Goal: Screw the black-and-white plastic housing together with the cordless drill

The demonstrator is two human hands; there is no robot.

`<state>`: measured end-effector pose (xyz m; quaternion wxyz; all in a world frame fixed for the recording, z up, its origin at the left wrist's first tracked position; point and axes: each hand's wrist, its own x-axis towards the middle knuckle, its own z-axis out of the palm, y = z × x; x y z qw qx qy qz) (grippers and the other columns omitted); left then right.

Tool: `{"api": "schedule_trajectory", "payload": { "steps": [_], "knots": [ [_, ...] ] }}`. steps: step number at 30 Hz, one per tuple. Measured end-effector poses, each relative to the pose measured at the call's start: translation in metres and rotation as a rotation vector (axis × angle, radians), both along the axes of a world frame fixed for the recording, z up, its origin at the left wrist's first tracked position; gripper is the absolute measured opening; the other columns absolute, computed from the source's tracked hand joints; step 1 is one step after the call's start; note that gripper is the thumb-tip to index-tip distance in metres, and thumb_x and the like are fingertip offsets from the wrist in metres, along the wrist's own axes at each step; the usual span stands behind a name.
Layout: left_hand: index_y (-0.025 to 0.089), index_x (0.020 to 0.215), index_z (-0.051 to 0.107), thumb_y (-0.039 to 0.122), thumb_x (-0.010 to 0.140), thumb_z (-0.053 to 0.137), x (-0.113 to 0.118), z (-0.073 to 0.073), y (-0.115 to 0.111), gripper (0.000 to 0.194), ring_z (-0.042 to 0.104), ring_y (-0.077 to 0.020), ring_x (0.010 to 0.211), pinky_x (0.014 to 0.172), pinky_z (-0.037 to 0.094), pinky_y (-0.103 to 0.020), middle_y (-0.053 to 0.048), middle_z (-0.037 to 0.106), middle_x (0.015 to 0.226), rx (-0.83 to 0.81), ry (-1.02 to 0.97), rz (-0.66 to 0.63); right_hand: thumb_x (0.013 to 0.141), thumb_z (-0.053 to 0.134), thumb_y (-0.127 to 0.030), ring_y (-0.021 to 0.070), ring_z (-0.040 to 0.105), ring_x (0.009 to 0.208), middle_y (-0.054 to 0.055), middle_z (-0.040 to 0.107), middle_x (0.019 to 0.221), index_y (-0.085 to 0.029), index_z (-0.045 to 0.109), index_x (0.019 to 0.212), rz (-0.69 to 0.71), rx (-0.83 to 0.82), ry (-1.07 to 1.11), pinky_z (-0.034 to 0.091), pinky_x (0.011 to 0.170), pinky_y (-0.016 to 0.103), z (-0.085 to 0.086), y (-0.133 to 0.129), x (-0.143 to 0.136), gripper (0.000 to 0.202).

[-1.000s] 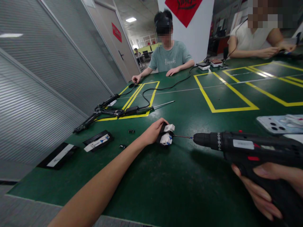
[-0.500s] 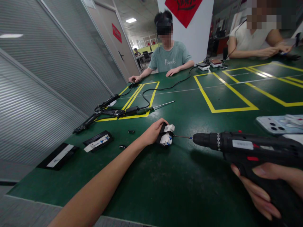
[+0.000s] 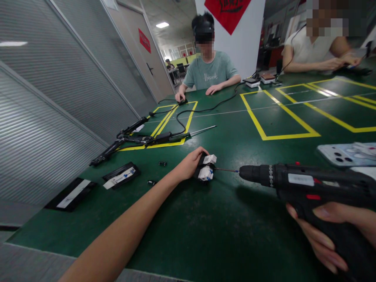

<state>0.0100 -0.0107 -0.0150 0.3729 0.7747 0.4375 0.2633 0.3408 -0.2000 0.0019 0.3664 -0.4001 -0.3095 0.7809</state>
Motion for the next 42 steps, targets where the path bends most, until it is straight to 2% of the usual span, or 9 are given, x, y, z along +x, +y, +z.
{"api": "schedule_trajectory", "payload": {
  "steps": [3, 7, 22, 28, 35, 42],
  "knots": [
    [0.017, 0.096, 0.057, 0.033, 0.093, 0.037, 0.0003, 0.0000, -0.0001, 0.026, 0.056, -0.0172, 0.082, 0.074, 0.045, -0.029, -0.005, 0.062, 0.090, 0.003, -0.006, -0.003, 0.085, 0.047, -0.040, 0.0153, 0.052, 0.043, 0.002, 0.054, 0.057, -0.016, 0.067, 0.094, -0.010, -0.092, 0.123, 0.046, 0.047, 0.030, 0.0007, 0.0011, 0.0010, 0.033],
    [0.017, 0.096, 0.056, 0.033, 0.093, 0.036, 0.0005, 0.0003, -0.0004, 0.026, 0.056, -0.0169, 0.082, 0.075, 0.045, -0.028, -0.005, 0.062, 0.090, 0.000, -0.010, -0.008, 0.085, 0.048, -0.041, 0.0144, 0.052, 0.042, 0.001, 0.055, 0.057, -0.014, 0.065, 0.096, -0.029, -0.103, 0.138, 0.047, 0.047, 0.030, 0.0025, 0.0018, 0.0002, 0.034],
    [0.017, 0.096, 0.056, 0.033, 0.093, 0.037, 0.0010, 0.0011, -0.0001, 0.025, 0.056, -0.0168, 0.082, 0.074, 0.045, -0.028, -0.005, 0.062, 0.093, 0.004, 0.000, -0.003, 0.086, 0.046, -0.043, 0.0145, 0.051, 0.042, 0.002, 0.053, 0.056, -0.014, 0.065, 0.095, -0.033, -0.115, 0.121, 0.046, 0.047, 0.030, 0.0033, 0.0004, -0.0005, 0.036],
    [0.017, 0.097, 0.056, 0.031, 0.094, 0.035, 0.0008, 0.0009, -0.0007, 0.025, 0.056, -0.0167, 0.084, 0.076, 0.045, -0.028, -0.004, 0.062, 0.092, 0.010, 0.015, -0.001, 0.088, 0.044, -0.035, 0.0146, 0.053, 0.043, 0.002, 0.055, 0.058, -0.011, 0.064, 0.098, -0.021, -0.081, 0.150, 0.047, 0.047, 0.030, 0.0012, 0.0010, 0.0002, 0.033],
    [0.017, 0.097, 0.056, 0.030, 0.093, 0.035, 0.0000, -0.0003, 0.0002, 0.025, 0.056, -0.0168, 0.083, 0.076, 0.045, -0.029, -0.004, 0.062, 0.091, 0.018, 0.002, -0.005, 0.086, 0.045, -0.042, 0.0157, 0.053, 0.043, 0.004, 0.055, 0.057, -0.011, 0.065, 0.097, -0.013, -0.076, 0.187, 0.047, 0.047, 0.031, 0.0004, 0.0010, 0.0006, 0.039],
    [0.017, 0.096, 0.056, 0.031, 0.093, 0.036, 0.0000, -0.0007, 0.0005, 0.025, 0.056, -0.0163, 0.081, 0.075, 0.045, -0.028, -0.004, 0.062, 0.090, 0.007, 0.002, -0.004, 0.088, 0.045, -0.037, 0.0157, 0.054, 0.045, 0.004, 0.056, 0.059, -0.012, 0.065, 0.097, -0.008, -0.068, 0.202, 0.047, 0.047, 0.030, 0.0004, 0.0012, 0.0014, 0.034]
  ]
}}
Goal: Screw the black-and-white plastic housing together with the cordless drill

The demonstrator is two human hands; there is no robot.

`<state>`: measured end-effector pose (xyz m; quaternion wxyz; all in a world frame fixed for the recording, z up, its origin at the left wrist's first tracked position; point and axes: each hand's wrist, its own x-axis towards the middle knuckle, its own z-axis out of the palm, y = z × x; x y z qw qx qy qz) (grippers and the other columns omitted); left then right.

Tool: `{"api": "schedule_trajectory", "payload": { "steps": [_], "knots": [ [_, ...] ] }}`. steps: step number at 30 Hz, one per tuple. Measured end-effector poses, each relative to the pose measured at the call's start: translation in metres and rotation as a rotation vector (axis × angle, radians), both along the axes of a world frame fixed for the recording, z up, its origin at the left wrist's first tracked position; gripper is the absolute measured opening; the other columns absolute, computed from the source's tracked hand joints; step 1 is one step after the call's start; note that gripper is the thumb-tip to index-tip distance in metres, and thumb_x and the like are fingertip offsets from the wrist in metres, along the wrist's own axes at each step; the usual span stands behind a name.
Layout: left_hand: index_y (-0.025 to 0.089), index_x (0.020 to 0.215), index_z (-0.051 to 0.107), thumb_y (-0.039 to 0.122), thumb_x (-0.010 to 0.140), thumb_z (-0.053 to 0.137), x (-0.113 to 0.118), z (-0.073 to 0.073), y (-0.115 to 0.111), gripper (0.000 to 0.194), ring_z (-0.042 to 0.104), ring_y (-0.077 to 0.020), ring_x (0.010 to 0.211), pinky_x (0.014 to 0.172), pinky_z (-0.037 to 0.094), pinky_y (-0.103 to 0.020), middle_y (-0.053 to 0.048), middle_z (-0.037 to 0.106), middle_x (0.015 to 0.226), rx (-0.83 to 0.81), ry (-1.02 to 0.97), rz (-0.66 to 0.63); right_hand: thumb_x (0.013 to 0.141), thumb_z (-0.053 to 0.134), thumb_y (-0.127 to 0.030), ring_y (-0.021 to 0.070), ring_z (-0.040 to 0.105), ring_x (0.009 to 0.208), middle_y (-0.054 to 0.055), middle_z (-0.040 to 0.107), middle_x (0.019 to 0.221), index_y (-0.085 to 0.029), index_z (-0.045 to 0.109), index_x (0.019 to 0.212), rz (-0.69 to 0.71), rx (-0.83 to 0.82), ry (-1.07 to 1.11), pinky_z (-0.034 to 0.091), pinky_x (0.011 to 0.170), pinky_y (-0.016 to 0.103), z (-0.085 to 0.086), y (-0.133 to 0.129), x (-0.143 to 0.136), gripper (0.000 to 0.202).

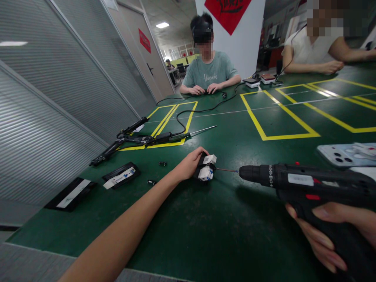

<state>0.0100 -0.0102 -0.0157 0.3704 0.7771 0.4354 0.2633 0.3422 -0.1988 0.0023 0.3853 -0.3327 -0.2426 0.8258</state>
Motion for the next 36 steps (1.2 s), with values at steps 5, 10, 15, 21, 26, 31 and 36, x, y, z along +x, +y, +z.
{"api": "schedule_trajectory", "payload": {
  "steps": [5, 10, 15, 21, 26, 31, 36],
  "knots": [
    [0.017, 0.097, 0.056, 0.030, 0.093, 0.036, 0.000, 0.001, -0.001, 0.025, 0.056, -0.0163, 0.081, 0.074, 0.045, -0.028, -0.004, 0.062, 0.089, -0.004, -0.015, -0.004, 0.086, 0.047, -0.039, 0.0152, 0.053, 0.044, 0.004, 0.056, 0.059, -0.013, 0.066, 0.096, -0.004, -0.007, -0.025, 0.046, 0.047, 0.029, -0.001, -0.001, 0.000, 0.034],
    [0.017, 0.096, 0.056, 0.032, 0.094, 0.036, 0.000, 0.000, 0.000, 0.026, 0.056, -0.0161, 0.081, 0.074, 0.045, -0.028, -0.004, 0.061, 0.089, 0.003, -0.019, -0.012, 0.084, 0.050, -0.038, 0.0150, 0.052, 0.043, 0.003, 0.055, 0.056, -0.013, 0.067, 0.094, -0.016, -0.020, -0.050, 0.047, 0.045, 0.029, 0.002, -0.001, -0.002, 0.032],
    [0.017, 0.097, 0.056, 0.032, 0.093, 0.037, 0.000, -0.003, 0.001, 0.025, 0.056, -0.0163, 0.082, 0.073, 0.046, -0.027, -0.004, 0.062, 0.090, 0.009, -0.016, -0.010, 0.086, 0.049, -0.035, 0.0153, 0.054, 0.044, 0.003, 0.056, 0.058, -0.014, 0.067, 0.094, -0.017, -0.034, -0.047, 0.047, 0.046, 0.029, 0.001, -0.002, -0.001, 0.029],
    [0.017, 0.097, 0.056, 0.033, 0.093, 0.036, 0.000, -0.002, 0.001, 0.026, 0.056, -0.0163, 0.081, 0.074, 0.045, -0.028, -0.004, 0.062, 0.089, -0.003, -0.014, -0.012, 0.089, 0.044, -0.035, 0.0168, 0.055, 0.047, 0.004, 0.057, 0.062, -0.014, 0.065, 0.101, 0.018, -0.007, 0.025, 0.047, 0.049, 0.031, -0.009, -0.002, 0.005, 0.032],
    [0.017, 0.096, 0.056, 0.032, 0.094, 0.035, 0.000, 0.000, 0.000, 0.025, 0.056, -0.0163, 0.082, 0.075, 0.045, -0.028, -0.004, 0.062, 0.090, 0.002, -0.008, -0.013, 0.086, 0.046, -0.038, 0.0175, 0.054, 0.045, 0.004, 0.057, 0.059, -0.013, 0.066, 0.098, 0.010, 0.030, -0.007, 0.047, 0.047, 0.032, -0.009, -0.001, 0.004, 0.034],
    [0.017, 0.097, 0.056, 0.031, 0.094, 0.034, 0.000, 0.001, -0.001, 0.026, 0.056, -0.0174, 0.085, 0.076, 0.045, -0.029, -0.005, 0.061, 0.091, 0.013, 0.005, -0.010, 0.083, 0.048, -0.043, 0.0160, 0.051, 0.044, 0.003, 0.054, 0.057, -0.013, 0.067, 0.096, -0.009, -0.019, -0.049, 0.046, 0.047, 0.031, -0.003, -0.002, 0.000, 0.037],
    [0.017, 0.097, 0.056, 0.031, 0.093, 0.035, 0.001, 0.003, -0.001, 0.026, 0.056, -0.0178, 0.085, 0.078, 0.045, -0.030, -0.005, 0.061, 0.091, 0.011, 0.004, -0.012, 0.082, 0.049, -0.046, 0.0157, 0.051, 0.043, 0.002, 0.054, 0.056, -0.014, 0.068, 0.094, -0.021, -0.022, -0.057, 0.044, 0.047, 0.031, 0.000, -0.002, -0.002, 0.039]
  ]
}}
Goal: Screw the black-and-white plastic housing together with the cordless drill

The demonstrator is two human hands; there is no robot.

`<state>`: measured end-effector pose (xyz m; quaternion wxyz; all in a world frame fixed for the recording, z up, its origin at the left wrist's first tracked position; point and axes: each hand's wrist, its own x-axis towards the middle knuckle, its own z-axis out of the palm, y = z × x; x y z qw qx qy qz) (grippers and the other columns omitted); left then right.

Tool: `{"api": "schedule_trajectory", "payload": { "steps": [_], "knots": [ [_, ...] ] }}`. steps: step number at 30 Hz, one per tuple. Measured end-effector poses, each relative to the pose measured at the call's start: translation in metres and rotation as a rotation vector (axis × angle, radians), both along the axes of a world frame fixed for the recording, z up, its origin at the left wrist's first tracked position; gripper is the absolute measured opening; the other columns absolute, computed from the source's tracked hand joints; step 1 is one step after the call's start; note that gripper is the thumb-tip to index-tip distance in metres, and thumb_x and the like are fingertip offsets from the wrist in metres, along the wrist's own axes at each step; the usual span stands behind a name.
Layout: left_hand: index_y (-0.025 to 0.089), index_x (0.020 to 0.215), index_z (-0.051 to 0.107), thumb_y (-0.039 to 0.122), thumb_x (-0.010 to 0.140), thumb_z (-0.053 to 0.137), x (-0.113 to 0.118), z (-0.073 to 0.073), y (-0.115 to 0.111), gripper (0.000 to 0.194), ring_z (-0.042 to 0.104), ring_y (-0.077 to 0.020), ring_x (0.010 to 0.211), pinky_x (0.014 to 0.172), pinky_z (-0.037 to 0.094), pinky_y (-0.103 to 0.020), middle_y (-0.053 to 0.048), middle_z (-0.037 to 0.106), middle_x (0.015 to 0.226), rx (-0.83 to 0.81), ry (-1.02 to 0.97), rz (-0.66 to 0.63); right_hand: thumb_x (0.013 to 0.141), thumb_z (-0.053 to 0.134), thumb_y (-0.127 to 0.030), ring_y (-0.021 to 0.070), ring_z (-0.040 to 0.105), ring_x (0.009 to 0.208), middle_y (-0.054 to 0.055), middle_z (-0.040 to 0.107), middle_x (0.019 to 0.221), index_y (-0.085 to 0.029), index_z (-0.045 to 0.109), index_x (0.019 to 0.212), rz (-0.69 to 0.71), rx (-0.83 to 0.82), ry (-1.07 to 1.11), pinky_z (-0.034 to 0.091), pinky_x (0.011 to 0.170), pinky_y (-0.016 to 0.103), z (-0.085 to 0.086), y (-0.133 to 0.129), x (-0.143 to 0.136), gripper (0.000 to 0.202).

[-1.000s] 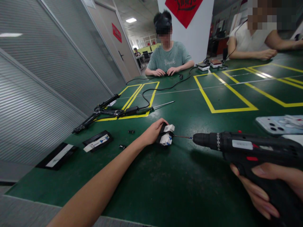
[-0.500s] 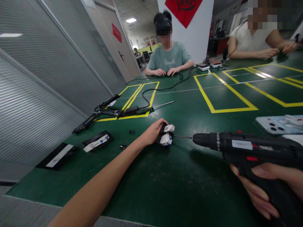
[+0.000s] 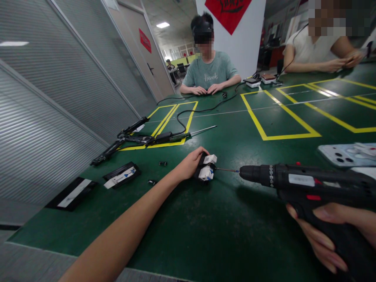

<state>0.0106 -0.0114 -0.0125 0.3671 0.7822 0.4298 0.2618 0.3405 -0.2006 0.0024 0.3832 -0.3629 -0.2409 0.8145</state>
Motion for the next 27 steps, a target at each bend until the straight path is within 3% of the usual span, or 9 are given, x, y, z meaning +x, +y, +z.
{"api": "schedule_trajectory", "payload": {
  "steps": [27],
  "knots": [
    [0.017, 0.096, 0.056, 0.035, 0.092, 0.038, 0.0004, -0.0010, 0.0002, 0.026, 0.056, -0.0173, 0.082, 0.075, 0.044, -0.029, -0.005, 0.062, 0.091, -0.020, -0.015, 0.013, 0.082, 0.049, -0.047, 0.0149, 0.050, 0.043, 0.002, 0.054, 0.057, -0.013, 0.066, 0.098, -0.002, 0.006, -0.019, 0.044, 0.047, 0.031, -0.0006, 0.0005, -0.0011, 0.041]
  ]
}}
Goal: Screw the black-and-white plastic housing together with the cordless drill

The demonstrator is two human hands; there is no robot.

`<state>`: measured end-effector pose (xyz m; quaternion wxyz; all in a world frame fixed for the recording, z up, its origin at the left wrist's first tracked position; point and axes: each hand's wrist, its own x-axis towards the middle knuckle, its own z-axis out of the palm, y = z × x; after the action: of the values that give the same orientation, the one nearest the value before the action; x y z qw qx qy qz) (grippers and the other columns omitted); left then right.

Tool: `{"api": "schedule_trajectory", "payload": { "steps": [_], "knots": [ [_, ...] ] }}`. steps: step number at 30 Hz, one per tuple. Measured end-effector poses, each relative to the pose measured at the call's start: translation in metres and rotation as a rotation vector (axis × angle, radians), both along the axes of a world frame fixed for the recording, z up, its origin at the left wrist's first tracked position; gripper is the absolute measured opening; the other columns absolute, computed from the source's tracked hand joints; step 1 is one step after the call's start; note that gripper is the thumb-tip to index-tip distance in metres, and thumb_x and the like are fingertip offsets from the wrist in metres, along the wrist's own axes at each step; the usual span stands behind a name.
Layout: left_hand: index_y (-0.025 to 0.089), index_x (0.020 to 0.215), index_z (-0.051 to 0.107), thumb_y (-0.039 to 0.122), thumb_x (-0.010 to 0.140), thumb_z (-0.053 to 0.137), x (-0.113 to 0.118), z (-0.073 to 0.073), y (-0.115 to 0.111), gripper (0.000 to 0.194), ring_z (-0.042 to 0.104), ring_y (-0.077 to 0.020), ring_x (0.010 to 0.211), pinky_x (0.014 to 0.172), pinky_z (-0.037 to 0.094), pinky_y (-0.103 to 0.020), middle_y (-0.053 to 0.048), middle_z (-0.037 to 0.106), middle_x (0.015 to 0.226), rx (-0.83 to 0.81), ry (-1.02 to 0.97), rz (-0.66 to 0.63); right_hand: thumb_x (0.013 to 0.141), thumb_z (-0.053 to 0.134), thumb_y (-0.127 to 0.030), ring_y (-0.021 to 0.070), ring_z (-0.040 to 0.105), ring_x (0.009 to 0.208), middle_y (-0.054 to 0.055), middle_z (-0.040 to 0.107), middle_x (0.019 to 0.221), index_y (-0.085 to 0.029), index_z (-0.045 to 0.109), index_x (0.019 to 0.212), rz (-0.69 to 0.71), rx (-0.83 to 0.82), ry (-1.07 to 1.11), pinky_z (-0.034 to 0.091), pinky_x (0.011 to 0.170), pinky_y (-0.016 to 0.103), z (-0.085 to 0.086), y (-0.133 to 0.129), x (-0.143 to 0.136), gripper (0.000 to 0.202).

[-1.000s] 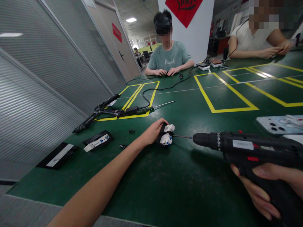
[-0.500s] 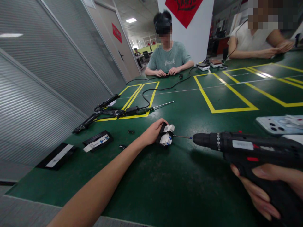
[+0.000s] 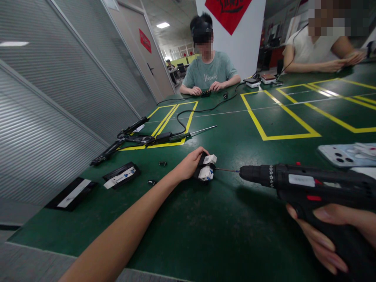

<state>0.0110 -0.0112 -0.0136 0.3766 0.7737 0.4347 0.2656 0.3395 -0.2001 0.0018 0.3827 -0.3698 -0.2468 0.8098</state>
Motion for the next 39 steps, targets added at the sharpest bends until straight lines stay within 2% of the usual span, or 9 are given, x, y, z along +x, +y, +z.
{"api": "schedule_trajectory", "payload": {
  "steps": [8, 17, 21, 28, 34, 39],
  "knots": [
    [0.017, 0.096, 0.057, 0.032, 0.093, 0.036, -0.0012, -0.0015, 0.0009, 0.026, 0.056, -0.0169, 0.084, 0.076, 0.045, -0.029, -0.004, 0.062, 0.092, 0.025, 0.016, -0.005, 0.080, 0.052, -0.046, 0.0157, 0.052, 0.045, 0.003, 0.055, 0.058, -0.012, 0.067, 0.096, 0.020, 0.010, 0.021, 0.045, 0.048, 0.031, 0.0026, -0.0012, 0.0005, 0.040],
    [0.017, 0.096, 0.057, 0.034, 0.093, 0.037, -0.0010, -0.0002, 0.0005, 0.026, 0.055, -0.0170, 0.082, 0.074, 0.045, -0.028, -0.004, 0.062, 0.090, 0.008, 0.020, 0.008, 0.083, 0.048, -0.048, 0.0149, 0.050, 0.043, 0.001, 0.052, 0.058, -0.013, 0.065, 0.100, 0.000, 0.000, -0.001, 0.044, 0.047, 0.031, -0.0042, -0.0021, 0.0024, 0.043],
    [0.017, 0.096, 0.056, 0.034, 0.093, 0.036, -0.0001, 0.0018, -0.0002, 0.026, 0.056, -0.0170, 0.081, 0.074, 0.044, -0.029, -0.004, 0.062, 0.089, 0.011, 0.025, -0.005, 0.086, 0.047, -0.044, 0.0148, 0.050, 0.043, 0.001, 0.053, 0.059, -0.013, 0.063, 0.100, 0.022, 0.001, -0.020, 0.045, 0.048, 0.032, -0.0016, -0.0005, 0.0025, 0.037],
    [0.017, 0.096, 0.056, 0.033, 0.093, 0.036, -0.0005, 0.0010, 0.0003, 0.026, 0.055, -0.0168, 0.081, 0.073, 0.044, -0.028, -0.004, 0.062, 0.090, 0.017, 0.023, 0.003, 0.078, 0.051, -0.049, 0.0152, 0.049, 0.044, 0.002, 0.052, 0.057, -0.014, 0.067, 0.097, 0.004, 0.005, -0.016, 0.043, 0.047, 0.031, 0.0016, -0.0011, -0.0007, 0.043],
    [0.017, 0.096, 0.057, 0.034, 0.093, 0.037, -0.0007, 0.0003, 0.0001, 0.026, 0.055, -0.0170, 0.082, 0.072, 0.045, -0.028, -0.004, 0.062, 0.089, 0.014, 0.017, 0.002, 0.080, 0.048, -0.048, 0.0144, 0.048, 0.043, 0.001, 0.050, 0.055, -0.013, 0.067, 0.097, 0.003, -0.010, -0.027, 0.043, 0.047, 0.030, -0.0019, -0.0020, -0.0005, 0.043],
    [0.017, 0.096, 0.056, 0.033, 0.093, 0.037, -0.0008, -0.0011, 0.0010, 0.026, 0.056, -0.0166, 0.082, 0.073, 0.045, -0.028, -0.004, 0.062, 0.090, 0.025, 0.021, 0.004, 0.081, 0.052, -0.045, 0.0154, 0.050, 0.042, 0.002, 0.053, 0.056, -0.013, 0.068, 0.095, 0.000, 0.003, -0.017, 0.045, 0.046, 0.031, -0.0037, -0.0017, 0.0014, 0.038]
  ]
}}
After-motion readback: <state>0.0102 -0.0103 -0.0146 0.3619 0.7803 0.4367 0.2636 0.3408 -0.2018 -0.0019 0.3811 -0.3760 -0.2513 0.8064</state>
